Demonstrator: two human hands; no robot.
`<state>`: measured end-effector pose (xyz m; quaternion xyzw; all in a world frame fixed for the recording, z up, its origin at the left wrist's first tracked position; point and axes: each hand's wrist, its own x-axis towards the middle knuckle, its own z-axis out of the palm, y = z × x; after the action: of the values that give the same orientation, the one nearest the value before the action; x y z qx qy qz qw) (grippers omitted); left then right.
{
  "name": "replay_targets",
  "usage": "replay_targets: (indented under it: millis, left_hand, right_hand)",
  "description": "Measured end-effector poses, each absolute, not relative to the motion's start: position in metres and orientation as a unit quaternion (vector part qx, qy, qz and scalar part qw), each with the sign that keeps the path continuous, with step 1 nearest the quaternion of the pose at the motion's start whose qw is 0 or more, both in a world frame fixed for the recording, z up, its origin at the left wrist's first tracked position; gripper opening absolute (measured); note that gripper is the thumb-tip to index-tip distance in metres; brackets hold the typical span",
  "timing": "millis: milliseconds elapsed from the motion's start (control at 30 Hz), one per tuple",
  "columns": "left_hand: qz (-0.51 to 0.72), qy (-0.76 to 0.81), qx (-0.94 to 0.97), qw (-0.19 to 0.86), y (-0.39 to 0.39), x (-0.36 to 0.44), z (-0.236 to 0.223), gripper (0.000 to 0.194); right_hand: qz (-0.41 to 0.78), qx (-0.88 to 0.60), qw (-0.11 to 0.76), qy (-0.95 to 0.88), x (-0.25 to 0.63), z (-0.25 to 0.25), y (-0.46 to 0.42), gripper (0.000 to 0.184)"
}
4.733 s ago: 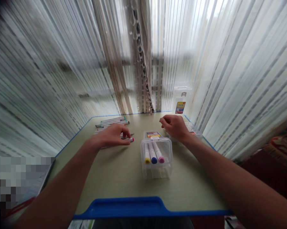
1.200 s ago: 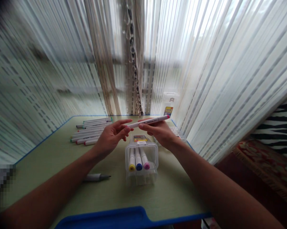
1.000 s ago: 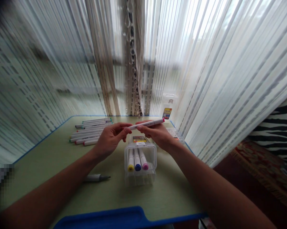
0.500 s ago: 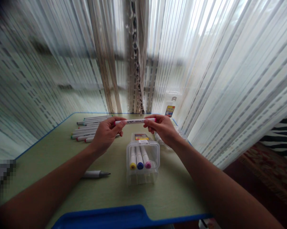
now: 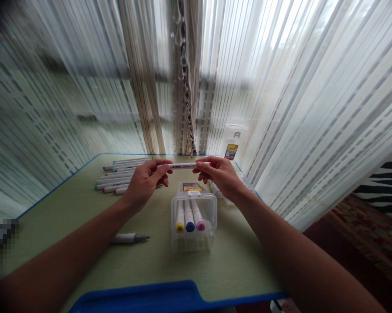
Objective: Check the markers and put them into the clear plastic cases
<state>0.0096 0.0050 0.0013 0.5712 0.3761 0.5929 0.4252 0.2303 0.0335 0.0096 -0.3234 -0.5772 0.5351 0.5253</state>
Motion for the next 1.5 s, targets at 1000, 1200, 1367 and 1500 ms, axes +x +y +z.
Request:
replay_targets:
  millis: [1000, 1200, 1367, 1500]
  left_hand:
    - [0.633, 0.316, 0.469, 0.529, 0.004, 0.0043, 0.0065, 0.024]
    - [0.633, 0.314, 0.472, 0.527, 0.0032, 0.0043, 0.0068, 0.026]
    - [0.627, 0.333, 0.489, 0.507, 0.0041, 0.0058, 0.0054, 0.026]
    - [0.616, 0.364, 0.518, 0.47, 0.0048, 0.0071, 0.0045, 0.026]
  right_hand:
    - [0.607, -0.264, 0.529, -0.531, 0.237, 0.0163, 0.0343, 0.026]
    - [0.599, -0.281, 0.532, -0.528, 0.2364, 0.0175, 0.0338, 0.024]
    - [0.585, -0.29, 0.539, -0.532, 0.2352, 0.0172, 0.0341, 0.025]
    - [0.564, -0.3, 0.545, -0.543, 0.2332, 0.0143, 0.0344, 0.028]
